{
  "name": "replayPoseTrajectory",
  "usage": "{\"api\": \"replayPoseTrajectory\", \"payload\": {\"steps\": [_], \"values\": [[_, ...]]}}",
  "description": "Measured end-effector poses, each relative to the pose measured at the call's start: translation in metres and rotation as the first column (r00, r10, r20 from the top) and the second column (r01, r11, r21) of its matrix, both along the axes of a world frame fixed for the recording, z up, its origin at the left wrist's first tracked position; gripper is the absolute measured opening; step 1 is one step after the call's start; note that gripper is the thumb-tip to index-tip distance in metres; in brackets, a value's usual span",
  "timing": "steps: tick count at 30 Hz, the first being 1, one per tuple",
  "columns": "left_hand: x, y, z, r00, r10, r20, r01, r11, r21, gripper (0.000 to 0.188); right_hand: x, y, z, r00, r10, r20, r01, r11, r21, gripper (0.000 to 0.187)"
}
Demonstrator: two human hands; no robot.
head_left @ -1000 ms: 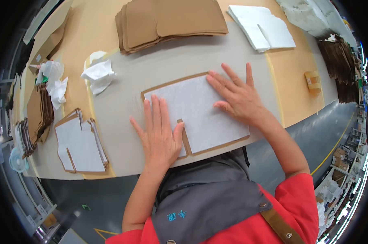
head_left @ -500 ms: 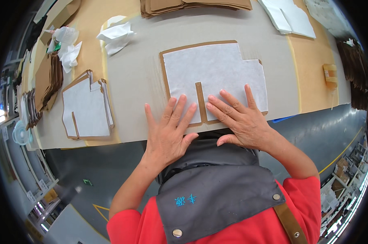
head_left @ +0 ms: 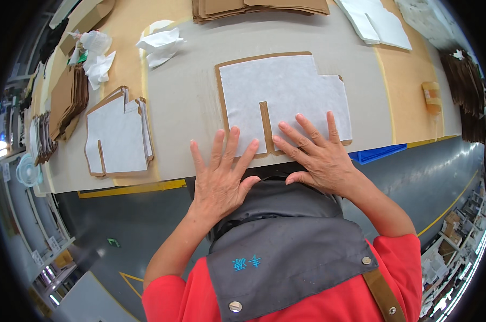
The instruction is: Applying adhesive lines to a flat cardboard component and precision bonding a precut lining paper to it.
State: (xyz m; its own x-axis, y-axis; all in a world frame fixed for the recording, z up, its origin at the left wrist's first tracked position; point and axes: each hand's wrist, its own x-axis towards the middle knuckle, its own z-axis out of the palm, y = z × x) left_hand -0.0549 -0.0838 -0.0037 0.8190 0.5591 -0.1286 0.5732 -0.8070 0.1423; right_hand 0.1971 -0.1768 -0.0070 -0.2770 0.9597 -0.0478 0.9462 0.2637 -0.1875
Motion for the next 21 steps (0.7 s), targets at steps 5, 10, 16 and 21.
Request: {"api": "replayPoseTrajectory", "payload": {"steps": [5,10,16,21], "values": [[-0.016,0.000,0.007,0.988,0.153,0.027,-0.152,0.988,-0.035,0.056,-0.011,0.001,0.007,0.997,-0.033,-0.069,0.033,0.999,0.006,0.088],[-0.023,-0.002,0.010,0.986,0.149,0.070,-0.148,0.989,-0.015,0.048,-0.034,0.021,0.003,0.993,0.025,-0.117,-0.024,1.000,0.009,0.085],[-0.039,-0.008,0.019,0.987,0.136,0.083,-0.134,0.991,-0.024,0.046,-0.027,0.014,0.001,0.969,0.185,-0.163,-0.180,0.983,0.046,0.083],[-0.025,-0.004,0.019,0.980,0.176,0.092,-0.173,0.984,-0.033,0.052,0.006,0.006,0.018,0.996,-0.089,-0.020,0.089,0.996,-0.030,0.086]]}}
